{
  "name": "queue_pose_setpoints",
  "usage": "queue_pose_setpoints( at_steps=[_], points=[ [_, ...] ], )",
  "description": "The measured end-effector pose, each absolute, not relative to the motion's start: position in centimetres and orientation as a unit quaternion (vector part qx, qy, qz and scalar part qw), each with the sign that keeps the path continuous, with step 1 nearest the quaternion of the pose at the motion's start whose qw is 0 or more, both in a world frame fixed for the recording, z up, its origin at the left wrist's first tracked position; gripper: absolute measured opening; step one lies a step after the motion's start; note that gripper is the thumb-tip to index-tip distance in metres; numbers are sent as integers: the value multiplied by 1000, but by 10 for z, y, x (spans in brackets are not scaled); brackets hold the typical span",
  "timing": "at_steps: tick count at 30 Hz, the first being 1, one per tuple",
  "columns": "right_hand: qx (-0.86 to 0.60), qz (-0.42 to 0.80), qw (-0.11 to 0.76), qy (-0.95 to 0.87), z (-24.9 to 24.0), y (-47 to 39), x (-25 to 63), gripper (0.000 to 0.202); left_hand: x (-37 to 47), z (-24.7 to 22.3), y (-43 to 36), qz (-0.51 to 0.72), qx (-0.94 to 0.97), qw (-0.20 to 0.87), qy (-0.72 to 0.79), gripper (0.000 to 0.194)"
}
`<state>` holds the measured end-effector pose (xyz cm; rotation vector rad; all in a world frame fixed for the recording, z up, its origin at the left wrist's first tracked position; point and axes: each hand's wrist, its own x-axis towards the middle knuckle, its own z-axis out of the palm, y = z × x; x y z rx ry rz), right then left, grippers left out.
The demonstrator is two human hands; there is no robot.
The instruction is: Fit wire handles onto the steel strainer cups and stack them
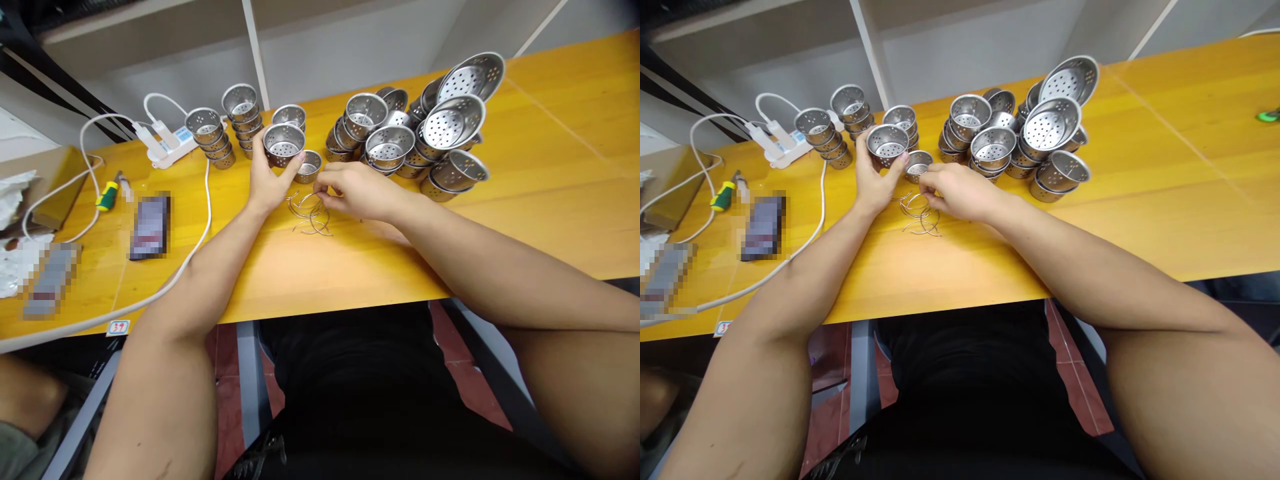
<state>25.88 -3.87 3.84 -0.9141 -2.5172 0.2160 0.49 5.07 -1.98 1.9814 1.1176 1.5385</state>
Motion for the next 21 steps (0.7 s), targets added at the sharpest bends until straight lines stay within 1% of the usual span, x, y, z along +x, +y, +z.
queue_pose_setpoints(
  at_steps=[9, 13, 19, 21],
  points=[
    [-331, 98, 239, -908, 43, -41, 259, 22, 3, -24, 53, 549, 715, 187, 390, 107],
    [-324, 91, 227, -914, 43, -42, 259, 19, 3, -22, 52, 551, 715, 191, 385, 107],
    [-290, 96, 215, -928, 38, -39, 261, 17, 0, -18, 51, 547, 714, 173, 402, 114],
    [-282, 99, 223, -928, 37, -38, 261, 17, 0, -15, 49, 544, 716, 167, 405, 109]
  ],
)
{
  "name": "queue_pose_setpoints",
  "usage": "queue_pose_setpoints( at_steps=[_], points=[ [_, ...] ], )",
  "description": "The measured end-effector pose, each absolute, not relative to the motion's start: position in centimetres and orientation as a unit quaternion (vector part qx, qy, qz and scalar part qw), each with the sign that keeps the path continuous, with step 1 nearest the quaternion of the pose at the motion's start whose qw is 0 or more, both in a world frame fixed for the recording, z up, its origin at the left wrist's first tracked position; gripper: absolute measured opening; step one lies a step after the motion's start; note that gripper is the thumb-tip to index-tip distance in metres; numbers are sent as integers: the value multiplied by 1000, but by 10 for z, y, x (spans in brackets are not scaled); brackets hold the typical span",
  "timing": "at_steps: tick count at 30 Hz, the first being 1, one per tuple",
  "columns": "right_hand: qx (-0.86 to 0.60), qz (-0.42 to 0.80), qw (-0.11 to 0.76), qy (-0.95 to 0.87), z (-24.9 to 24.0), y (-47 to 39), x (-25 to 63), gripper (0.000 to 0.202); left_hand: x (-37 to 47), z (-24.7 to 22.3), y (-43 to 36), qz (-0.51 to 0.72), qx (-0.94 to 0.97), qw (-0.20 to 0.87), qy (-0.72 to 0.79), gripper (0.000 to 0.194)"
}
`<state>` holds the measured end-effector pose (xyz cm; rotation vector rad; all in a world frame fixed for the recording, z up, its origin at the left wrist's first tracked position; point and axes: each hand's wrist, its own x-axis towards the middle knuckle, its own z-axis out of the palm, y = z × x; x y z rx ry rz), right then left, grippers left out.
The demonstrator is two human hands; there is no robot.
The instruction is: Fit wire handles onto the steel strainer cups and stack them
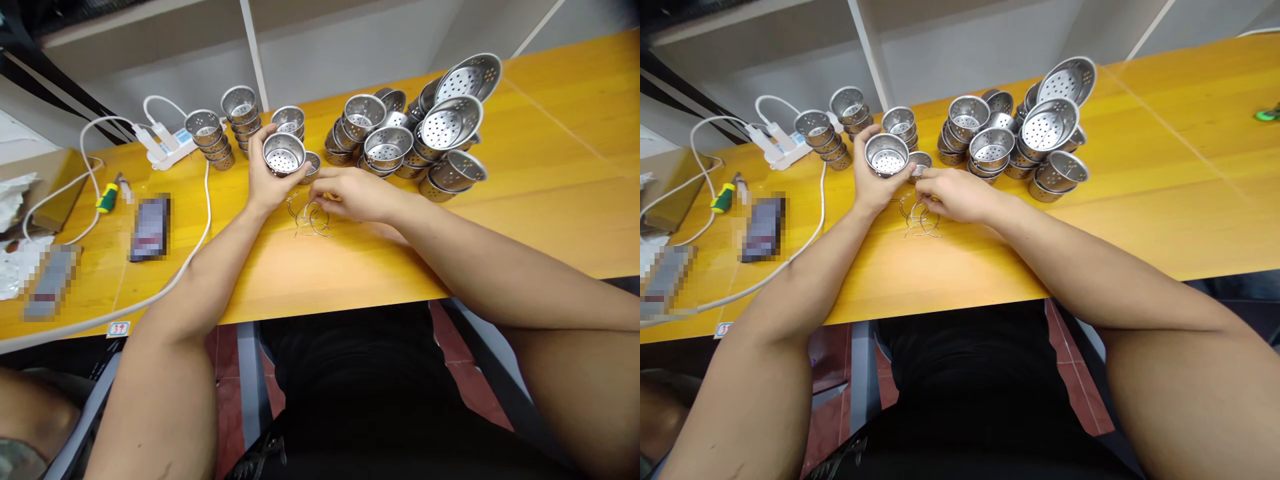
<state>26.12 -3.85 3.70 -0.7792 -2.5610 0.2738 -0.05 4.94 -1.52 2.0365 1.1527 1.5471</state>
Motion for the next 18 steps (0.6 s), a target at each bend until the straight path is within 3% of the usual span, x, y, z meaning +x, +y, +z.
queue_pose_setpoints(
  at_steps=[5, 12, 18],
  points=[
    [-267, 113, 254, -922, 37, -39, 260, 16, 1, -13, 46, 535, 717, 174, 412, 92],
    [-274, 135, 305, -902, 47, -47, 256, 22, 2, -14, 48, 530, 725, 187, 399, 107],
    [-317, 196, 377, -848, 46, -50, 252, 23, 5, -19, 50, 538, 732, 177, 379, 107]
  ],
)
